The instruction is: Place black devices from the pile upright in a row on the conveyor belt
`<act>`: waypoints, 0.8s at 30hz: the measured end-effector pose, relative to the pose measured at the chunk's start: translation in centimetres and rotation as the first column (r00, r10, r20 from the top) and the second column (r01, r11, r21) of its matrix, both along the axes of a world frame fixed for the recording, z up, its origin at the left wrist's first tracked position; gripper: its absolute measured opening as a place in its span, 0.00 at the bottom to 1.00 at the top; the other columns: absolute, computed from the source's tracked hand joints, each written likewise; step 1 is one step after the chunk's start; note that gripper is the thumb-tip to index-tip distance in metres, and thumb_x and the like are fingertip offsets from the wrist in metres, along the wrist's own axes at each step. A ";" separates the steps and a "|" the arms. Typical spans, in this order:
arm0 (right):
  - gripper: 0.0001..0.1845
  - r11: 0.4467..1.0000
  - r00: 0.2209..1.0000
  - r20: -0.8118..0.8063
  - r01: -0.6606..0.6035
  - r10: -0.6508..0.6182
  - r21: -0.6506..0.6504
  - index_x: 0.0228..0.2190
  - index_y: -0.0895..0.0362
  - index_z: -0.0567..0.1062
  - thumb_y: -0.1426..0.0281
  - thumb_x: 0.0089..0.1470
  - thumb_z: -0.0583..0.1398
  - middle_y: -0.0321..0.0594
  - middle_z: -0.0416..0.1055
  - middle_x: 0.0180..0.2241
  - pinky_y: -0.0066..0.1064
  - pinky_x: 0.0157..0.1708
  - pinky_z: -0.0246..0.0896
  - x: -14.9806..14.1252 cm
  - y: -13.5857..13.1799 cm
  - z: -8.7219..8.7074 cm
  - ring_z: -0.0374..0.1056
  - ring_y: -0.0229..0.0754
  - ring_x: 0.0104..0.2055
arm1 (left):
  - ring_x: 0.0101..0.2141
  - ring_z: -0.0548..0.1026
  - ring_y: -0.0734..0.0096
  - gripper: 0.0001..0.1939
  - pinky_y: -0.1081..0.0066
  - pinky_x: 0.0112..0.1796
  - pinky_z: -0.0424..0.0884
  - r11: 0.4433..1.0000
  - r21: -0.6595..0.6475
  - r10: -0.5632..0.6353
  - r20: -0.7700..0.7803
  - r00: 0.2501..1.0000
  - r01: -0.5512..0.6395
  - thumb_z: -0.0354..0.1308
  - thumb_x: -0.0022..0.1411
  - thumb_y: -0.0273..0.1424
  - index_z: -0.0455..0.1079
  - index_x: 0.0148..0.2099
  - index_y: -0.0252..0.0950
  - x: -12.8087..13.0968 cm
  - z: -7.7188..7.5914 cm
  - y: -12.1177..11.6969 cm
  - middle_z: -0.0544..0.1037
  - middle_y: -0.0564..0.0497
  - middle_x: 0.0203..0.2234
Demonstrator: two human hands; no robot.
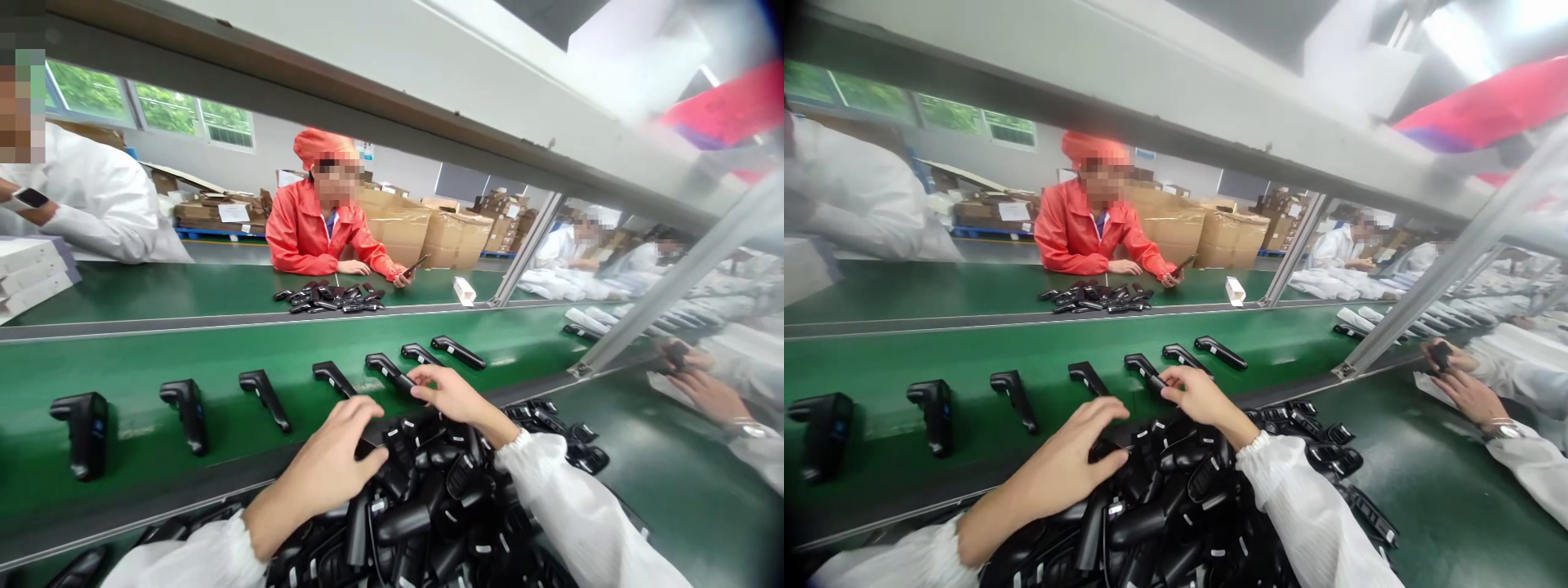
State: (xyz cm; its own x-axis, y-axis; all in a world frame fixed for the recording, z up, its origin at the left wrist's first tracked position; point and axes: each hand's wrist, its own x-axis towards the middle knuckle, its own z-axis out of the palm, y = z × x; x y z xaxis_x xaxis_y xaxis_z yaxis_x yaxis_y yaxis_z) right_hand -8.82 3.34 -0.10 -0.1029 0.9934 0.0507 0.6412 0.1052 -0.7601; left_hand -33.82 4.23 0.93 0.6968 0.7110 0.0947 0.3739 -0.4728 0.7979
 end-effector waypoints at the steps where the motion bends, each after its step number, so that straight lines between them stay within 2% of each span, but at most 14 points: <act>1: 0.10 0.999 0.995 0.090 0.033 -0.035 0.026 0.41 0.56 0.75 0.70 0.56 0.59 0.40 0.74 0.40 0.31 0.42 0.64 0.6 0.4 -0.6 0.70 0.42 0.40 | 0.53 0.68 0.53 0.17 0.50 0.57 0.58 0.992 0.079 -0.084 -0.129 0.988 0.094 0.58 0.58 0.30 0.70 0.50 0.44 -0.5 0.1 -0.1 0.72 0.48 0.50; 2: 0.13 0.998 0.983 0.176 0.049 -0.055 0.038 0.44 0.56 0.74 0.72 0.56 0.58 0.42 0.73 0.43 0.32 0.44 0.64 1.0 0.8 -1.3 0.70 0.43 0.42 | 0.52 0.68 0.52 0.17 0.48 0.58 0.56 0.977 0.126 -0.139 -0.232 0.963 0.171 0.57 0.58 0.27 0.71 0.50 0.45 -0.9 0.1 -0.3 0.74 0.49 0.48; 4: 0.21 0.998 0.944 0.324 0.064 -0.069 0.026 0.53 0.57 0.69 0.75 0.57 0.56 0.47 0.72 0.47 0.34 0.48 0.62 1.1 1.5 -2.7 0.69 0.46 0.48 | 0.49 0.70 0.54 0.17 0.47 0.58 0.54 0.955 0.177 -0.170 -0.335 0.927 0.239 0.55 0.58 0.23 0.73 0.48 0.44 -1.3 0.2 -0.5 0.76 0.49 0.44; 7: 0.25 0.992 0.859 0.498 0.120 -0.123 0.037 0.58 0.64 0.62 0.77 0.60 0.53 0.56 0.70 0.50 0.36 0.52 0.60 0.5 2.5 -4.2 0.67 0.50 0.52 | 0.47 0.70 0.55 0.16 0.55 0.53 0.61 0.956 0.208 -0.139 -0.305 0.942 0.209 0.56 0.59 0.27 0.72 0.50 0.44 -1.1 0.3 -0.7 0.75 0.48 0.42; 10: 0.21 0.985 0.813 0.557 0.160 -0.168 0.063 0.55 0.67 0.65 0.77 0.61 0.52 0.59 0.69 0.49 0.37 0.53 0.58 -0.2 3.6 -4.4 0.66 0.51 0.53 | 0.47 0.69 0.57 0.20 0.62 0.48 0.66 0.988 0.117 -0.081 -0.159 0.984 0.100 0.55 0.62 0.34 0.68 0.57 0.47 -1.1 0.6 -0.3 0.73 0.48 0.44; 13: 0.21 0.980 0.804 0.562 0.184 -0.195 0.078 0.55 0.66 0.66 0.73 0.63 0.53 0.60 0.69 0.48 0.41 0.55 0.56 -0.5 3.9 -3.2 0.65 0.53 0.54 | 0.39 0.72 0.63 0.20 0.65 0.44 0.68 0.987 -0.122 0.112 0.024 0.993 -0.108 0.55 0.62 0.39 0.68 0.55 0.45 -1.1 0.8 0.4 0.71 0.50 0.39; 14: 0.22 0.979 0.820 0.536 0.176 -0.203 0.102 0.56 0.65 0.65 0.70 0.63 0.53 0.59 0.68 0.50 0.42 0.56 0.55 -0.8 3.6 -2.5 0.64 0.54 0.55 | 0.37 0.72 0.65 0.19 0.65 0.43 0.69 0.953 -0.250 0.199 0.092 0.976 -0.171 0.57 0.60 0.41 0.69 0.52 0.43 -1.0 0.8 0.7 0.70 0.51 0.36; 16: 0.26 0.988 0.919 0.369 0.100 -0.138 0.121 0.59 0.60 0.63 0.64 0.63 0.56 0.55 0.66 0.55 0.40 0.55 0.58 -1.7 2.4 -0.7 0.64 0.50 0.55 | 0.35 0.74 0.67 0.18 0.66 0.42 0.71 0.826 -0.525 0.356 0.201 0.912 -0.207 0.61 0.57 0.43 0.68 0.45 0.39 -0.4 0.7 1.2 0.71 0.53 0.33; 18: 0.29 0.995 0.995 0.094 -0.040 0.031 0.090 0.60 0.55 0.62 0.60 0.60 0.59 0.47 0.68 0.54 0.35 0.49 0.64 -3.1 0.9 1.0 0.67 0.45 0.51 | 0.37 0.75 0.66 0.19 0.65 0.44 0.72 0.704 -0.696 0.429 0.256 0.866 -0.143 0.64 0.53 0.44 0.65 0.40 0.37 0.4 0.5 1.5 0.72 0.52 0.32; 19: 0.28 0.992 0.993 -0.029 -0.109 0.112 0.067 0.58 0.54 0.65 0.60 0.58 0.60 0.44 0.71 0.51 0.32 0.46 0.66 -3.8 0.3 1.8 0.69 0.43 0.48 | 0.38 0.76 0.66 0.19 0.65 0.45 0.72 0.676 -0.728 0.431 0.269 0.861 -0.112 0.65 0.53 0.44 0.65 0.39 0.37 0.7 0.3 1.6 0.73 0.51 0.32; 20: 0.25 0.985 0.980 -0.107 -0.166 0.170 0.042 0.55 0.54 0.68 0.60 0.58 0.61 0.41 0.73 0.47 0.31 0.43 0.67 -4.4 -0.2 2.4 0.71 0.41 0.45 | 0.39 0.76 0.65 0.20 0.65 0.45 0.72 0.678 -0.729 0.418 0.271 0.867 -0.099 0.65 0.53 0.44 0.65 0.39 0.36 1.0 0.2 1.7 0.74 0.51 0.32; 21: 0.21 0.979 0.969 -0.142 -0.200 0.202 0.025 0.52 0.54 0.72 0.61 0.57 0.61 0.39 0.75 0.44 0.30 0.42 0.67 -4.8 -0.4 2.8 0.71 0.41 0.43 | 0.39 0.76 0.63 0.20 0.64 0.45 0.72 0.707 -0.700 0.395 0.264 0.880 -0.107 0.64 0.54 0.45 0.65 0.40 0.36 1.1 0.1 1.7 0.74 0.50 0.33; 23: 0.14 0.982 0.975 -0.122 -0.187 0.188 0.018 0.45 0.55 0.76 0.64 0.57 0.60 0.38 0.77 0.40 0.30 0.42 0.66 -4.9 -0.4 2.8 0.72 0.40 0.40 | 0.40 0.76 0.60 0.21 0.62 0.44 0.71 0.821 -0.544 0.325 0.201 0.924 -0.170 0.59 0.58 0.47 0.66 0.45 0.36 0.8 -0.3 1.7 0.75 0.47 0.36; 24: 0.12 0.988 0.985 -0.086 -0.152 0.153 0.019 0.43 0.55 0.77 0.65 0.57 0.60 0.38 0.77 0.38 0.30 0.42 0.66 -4.6 -0.1 2.5 0.72 0.40 0.39 | 0.41 0.75 0.58 0.21 0.61 0.44 0.70 0.892 -0.407 0.272 0.137 0.952 -0.196 0.57 0.60 0.46 0.66 0.48 0.36 0.4 -0.4 1.7 0.75 0.46 0.38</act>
